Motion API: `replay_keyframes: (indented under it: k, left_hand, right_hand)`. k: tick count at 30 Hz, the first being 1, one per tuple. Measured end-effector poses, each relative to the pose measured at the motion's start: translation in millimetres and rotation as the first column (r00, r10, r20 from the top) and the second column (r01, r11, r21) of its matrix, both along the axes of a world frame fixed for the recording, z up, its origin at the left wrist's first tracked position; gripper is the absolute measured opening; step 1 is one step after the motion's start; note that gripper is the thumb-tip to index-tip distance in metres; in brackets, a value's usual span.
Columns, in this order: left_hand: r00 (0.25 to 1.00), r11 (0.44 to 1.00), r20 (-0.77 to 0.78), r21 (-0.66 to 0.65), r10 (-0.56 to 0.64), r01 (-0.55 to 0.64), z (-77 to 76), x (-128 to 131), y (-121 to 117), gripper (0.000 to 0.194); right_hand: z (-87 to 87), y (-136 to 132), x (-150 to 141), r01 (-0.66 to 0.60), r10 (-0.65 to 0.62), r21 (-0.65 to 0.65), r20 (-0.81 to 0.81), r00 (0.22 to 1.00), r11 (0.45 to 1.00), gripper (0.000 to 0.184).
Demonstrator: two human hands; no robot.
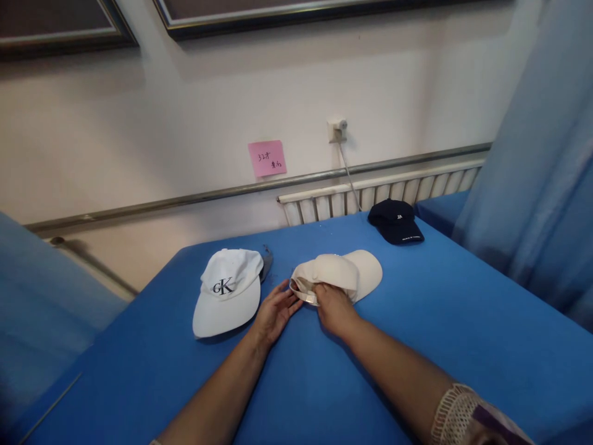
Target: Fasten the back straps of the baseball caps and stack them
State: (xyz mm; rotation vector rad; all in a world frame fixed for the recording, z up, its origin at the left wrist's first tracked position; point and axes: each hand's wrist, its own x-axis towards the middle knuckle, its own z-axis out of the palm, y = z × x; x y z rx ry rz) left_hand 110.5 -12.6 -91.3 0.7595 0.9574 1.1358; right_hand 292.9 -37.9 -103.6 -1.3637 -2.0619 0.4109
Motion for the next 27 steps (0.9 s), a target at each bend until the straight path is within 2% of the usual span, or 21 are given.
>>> replay_keyframes:
  k: [1,2,3,5,7,8,9,11,15,20,24,27]
  left_hand:
    - [0.985,0.994,-0.158,0.094,0.074,-0.060,0.2,2,-1,0.043]
    - [0.933,0.971,-0.324,0.227,0.154,-0.081,0.6,3,-3,0.043]
    - [0.853,0.927,-0.471,0.373,0.226,-0.039,1.3,5,-5,0.040]
    - [0.682,0.792,-0.661,0.579,0.314,0.196,2.8,9,-10,0.029]
    - [0.568,0.659,-0.762,0.604,0.312,0.448,3.8,12,-16,0.023]
    - [0.528,0.620,-0.795,0.582,0.298,0.526,3.9,13,-18,0.023]
    - [0.498,0.601,-0.820,0.555,0.282,0.575,3.7,14,-20,0.024]
    - [0.462,0.601,-0.852,0.509,0.248,0.616,2.8,15,-22,0.022]
    - [0.501,0.644,-0.844,0.493,0.191,0.585,0.3,14,-20,0.015]
    - [0.668,0.693,-0.744,0.487,0.011,0.531,-1.7,11,-14,0.009]
    - [0.852,0.826,-0.488,0.390,-0.190,0.407,-0.2,8,-9,0.021]
    - [0.931,0.903,-0.266,0.284,-0.249,0.323,1.6,8,-9,0.026]
  right_hand:
    - [-1.8,1,3,0.007,-0.007,-0.009,0.010,1.000,1.000,0.031]
    - [-2.9,2,4,0.014,-0.014,-0.017,0.012,1.000,1.000,0.030]
    - [-3.5,2,3,0.018,-0.018,-0.023,0.004,1.000,1.000,0.029]
    - [-3.7,0,1,0.008,-0.008,-0.014,-0.037,0.999,1.000,0.029]
    - [-3.0,-2,-2,-0.049,0.050,0.012,-0.096,0.994,0.999,0.035]
    - [-2.6,-2,-3,-0.084,0.086,0.023,-0.123,0.989,0.996,0.038]
    - [-2.1,-3,-3,-0.114,0.118,0.032,-0.144,0.983,0.993,0.041]
    - [-1.7,-3,-3,-0.149,0.154,0.045,-0.165,0.974,0.988,0.045]
    - [-4.5,-2,-2,-0.167,0.176,0.063,-0.182,0.967,0.984,0.044]
    - [-11.8,1,-2,-0.195,0.210,0.092,-0.198,0.957,0.976,0.047]
    - [-10.3,2,-2,-0.172,0.190,0.095,-0.223,0.956,0.980,0.029]
    - [-6.3,2,-3,-0.183,0.208,0.119,-0.254,0.945,0.976,0.025]
